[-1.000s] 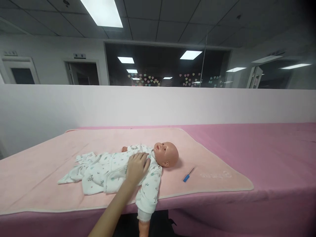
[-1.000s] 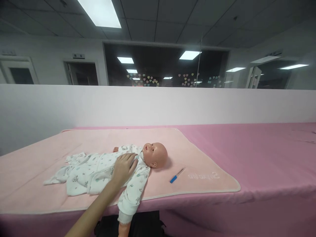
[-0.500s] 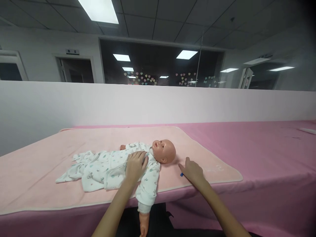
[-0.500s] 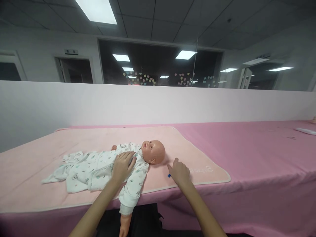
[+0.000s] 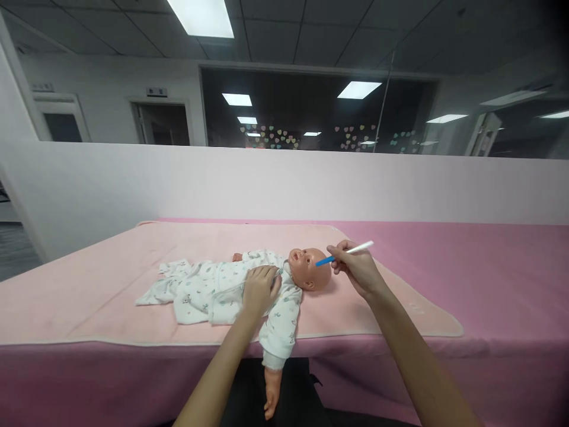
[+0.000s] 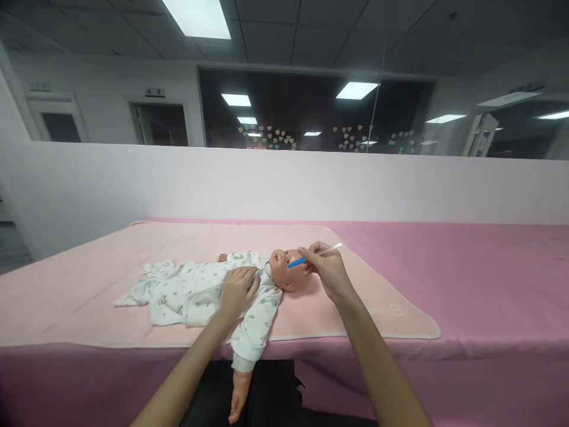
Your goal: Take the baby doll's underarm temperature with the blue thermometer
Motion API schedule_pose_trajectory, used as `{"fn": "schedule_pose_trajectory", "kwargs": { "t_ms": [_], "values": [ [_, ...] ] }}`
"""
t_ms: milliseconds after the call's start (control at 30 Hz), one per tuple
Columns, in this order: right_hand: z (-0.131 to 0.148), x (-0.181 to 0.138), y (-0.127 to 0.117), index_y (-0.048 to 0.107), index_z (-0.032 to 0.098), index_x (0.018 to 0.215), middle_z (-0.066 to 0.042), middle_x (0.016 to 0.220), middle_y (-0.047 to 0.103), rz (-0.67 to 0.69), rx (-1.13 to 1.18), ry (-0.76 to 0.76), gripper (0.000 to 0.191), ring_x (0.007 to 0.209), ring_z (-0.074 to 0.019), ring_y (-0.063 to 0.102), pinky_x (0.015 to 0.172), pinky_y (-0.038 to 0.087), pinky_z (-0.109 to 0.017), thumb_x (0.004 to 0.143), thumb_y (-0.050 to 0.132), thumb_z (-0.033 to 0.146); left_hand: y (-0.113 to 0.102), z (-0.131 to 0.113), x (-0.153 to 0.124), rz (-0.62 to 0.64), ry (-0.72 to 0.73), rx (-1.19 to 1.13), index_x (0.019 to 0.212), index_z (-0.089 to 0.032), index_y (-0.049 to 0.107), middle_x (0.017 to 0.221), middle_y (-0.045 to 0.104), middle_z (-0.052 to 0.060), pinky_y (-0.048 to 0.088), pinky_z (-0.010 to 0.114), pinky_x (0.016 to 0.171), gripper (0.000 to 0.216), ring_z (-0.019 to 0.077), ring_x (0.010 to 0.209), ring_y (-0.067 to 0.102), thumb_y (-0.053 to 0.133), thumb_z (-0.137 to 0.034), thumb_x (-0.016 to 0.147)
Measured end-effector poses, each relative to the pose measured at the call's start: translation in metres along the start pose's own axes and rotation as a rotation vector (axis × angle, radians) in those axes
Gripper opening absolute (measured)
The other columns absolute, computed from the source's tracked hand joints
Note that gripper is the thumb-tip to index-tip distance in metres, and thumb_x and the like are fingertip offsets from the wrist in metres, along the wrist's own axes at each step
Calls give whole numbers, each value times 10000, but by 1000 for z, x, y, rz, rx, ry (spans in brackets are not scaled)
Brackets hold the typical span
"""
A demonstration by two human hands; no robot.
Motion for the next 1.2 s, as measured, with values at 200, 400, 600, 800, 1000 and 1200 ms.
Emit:
{"fn": "schedule_pose_trajectory", "kwargs": {
  "t_ms": [200, 400, 600, 800, 1000, 1200],
  "values": [
    [-16, 1, 79, 517, 140, 475, 14, 324, 433, 419, -388, 138, 593, 247, -51, 360, 268, 256, -166, 772, 377, 634, -1, -2, -6, 14, -18, -33, 985, -211, 564, 1053, 607, 32, 352, 378, 900, 222, 187, 996, 519, 385, -263, 865],
    [1, 3, 111, 659, 95, 635, -52, 454, 596, 847, -601, 217, 559, 330, -75, 479, 337, 378, -168, 698, 512, 631, -1, -1, -13, 2, -28, -34, 1068, -216, 536, 1115, 584, 41, 319, 418, 964, 255, 197, 1061, 494, 402, -254, 854],
    [107, 18, 81, 637, 141, 623, -41, 554, 644, 370, -272, -279, 623, 335, -41, 454, 352, 312, -143, 788, 290, 633, 1, 1, -13, 12, -32, -39, 1057, -218, 548, 1116, 586, 50, 325, 428, 964, 253, 200, 1057, 503, 408, -255, 849],
    [49, -26, 93, 615, 169, 483, 20, 371, 523, 488, -368, -224, 468, 367, -75, 480, 364, 363, -164, 766, 462, 509, 0, 0, -15, 22, -29, -49, 1080, -229, 532, 1131, 580, 38, 320, 426, 978, 263, 195, 1078, 492, 411, -254, 847],
    [62, 6, 74, 645, 156, 599, -12, 437, 575, 370, -317, -304, 609, 404, -89, 526, 377, 394, -177, 873, 222, 499, 0, 1, -15, 23, -36, -40, 1084, -225, 530, 1124, 584, 44, 306, 438, 989, 267, 196, 1075, 492, 410, -253, 847],
    [44, 15, 85, 597, 112, 621, 32, 528, 593, 349, -359, -266, 410, 415, -41, 507, 440, 440, -170, 851, 462, 424, 0, 1, -13, 28, -20, -39, 1073, -215, 535, 1123, 584, 49, 331, 417, 964, 263, 196, 1074, 495, 397, -250, 852]
  ]
}}
Point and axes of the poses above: each hand's wrist, its own x-axis towards the middle knuckle, its own y-axis out of the palm, z = x × y, the point moved 7 cm from there along x, towards the middle knuckle
